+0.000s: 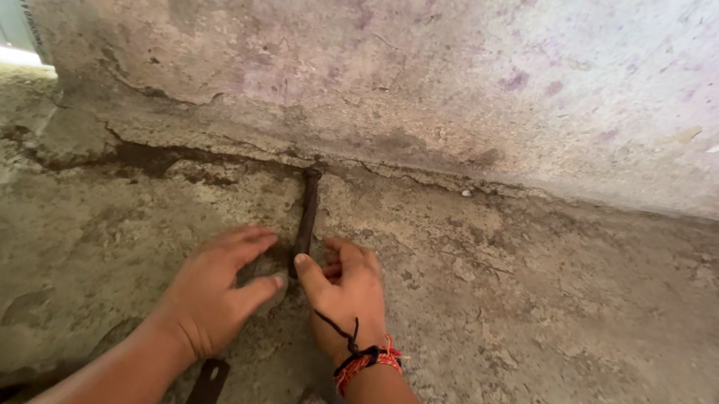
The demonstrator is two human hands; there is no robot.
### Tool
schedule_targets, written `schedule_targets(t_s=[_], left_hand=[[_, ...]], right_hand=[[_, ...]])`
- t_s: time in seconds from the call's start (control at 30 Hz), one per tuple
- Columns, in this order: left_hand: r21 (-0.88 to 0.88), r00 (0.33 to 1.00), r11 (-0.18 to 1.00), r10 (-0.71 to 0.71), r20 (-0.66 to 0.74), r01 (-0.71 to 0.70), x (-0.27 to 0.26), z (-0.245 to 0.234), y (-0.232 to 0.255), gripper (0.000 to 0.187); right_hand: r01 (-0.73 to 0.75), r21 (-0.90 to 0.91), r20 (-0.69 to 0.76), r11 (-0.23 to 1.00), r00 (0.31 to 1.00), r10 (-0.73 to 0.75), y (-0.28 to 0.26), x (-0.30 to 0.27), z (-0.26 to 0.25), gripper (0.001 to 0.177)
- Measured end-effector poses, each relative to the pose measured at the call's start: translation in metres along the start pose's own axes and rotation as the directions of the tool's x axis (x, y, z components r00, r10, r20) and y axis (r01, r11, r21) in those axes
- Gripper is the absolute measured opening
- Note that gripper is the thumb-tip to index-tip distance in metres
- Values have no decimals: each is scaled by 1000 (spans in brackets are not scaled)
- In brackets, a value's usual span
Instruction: The person cleans a metal file by dipping a grey cloth into a green cup of water and wiping the tool. They then switch to a red cloth to continue wiping the file. The person places the file into a crack in the concrete floor and then picks up a hammer to wipe it with the grey cloth.
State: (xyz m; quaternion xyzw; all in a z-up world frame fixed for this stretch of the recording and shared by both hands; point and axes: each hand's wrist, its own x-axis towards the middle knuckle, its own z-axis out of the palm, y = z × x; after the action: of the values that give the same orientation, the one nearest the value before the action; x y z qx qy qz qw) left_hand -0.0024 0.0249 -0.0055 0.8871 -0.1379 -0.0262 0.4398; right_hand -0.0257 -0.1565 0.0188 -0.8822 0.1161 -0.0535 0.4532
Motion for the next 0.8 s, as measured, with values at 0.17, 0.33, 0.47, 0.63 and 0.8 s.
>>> schedule_targets(t_s=[0.17,0.33,0.47,0.63,0.8], left_hand=[[79,1000,997,17,-8,-16,-19,-1,-1,59],[-79,982,979,-188,-23,186,-43,-21,14,56],[-10,972,989,-147,-184,148,-62,-43,22,49],[-41,966,987,-158,-206,153,-105,-77,43,48],[-93,952,980,-192,-239,174,-188,-92,58,48]], right_hand=[[-92,68,60,993,994,88,-11,-18,-7,66],[-147,8,99,989,984,146,-35,-38,-13,71],[-47,-51,32,998,998,48,-49,-60,-24,69],[-129,-28,88,991,987,131,-80,-104,-46,71],[-52,-57,108,997,992,58,-87,-172,-52,71]])
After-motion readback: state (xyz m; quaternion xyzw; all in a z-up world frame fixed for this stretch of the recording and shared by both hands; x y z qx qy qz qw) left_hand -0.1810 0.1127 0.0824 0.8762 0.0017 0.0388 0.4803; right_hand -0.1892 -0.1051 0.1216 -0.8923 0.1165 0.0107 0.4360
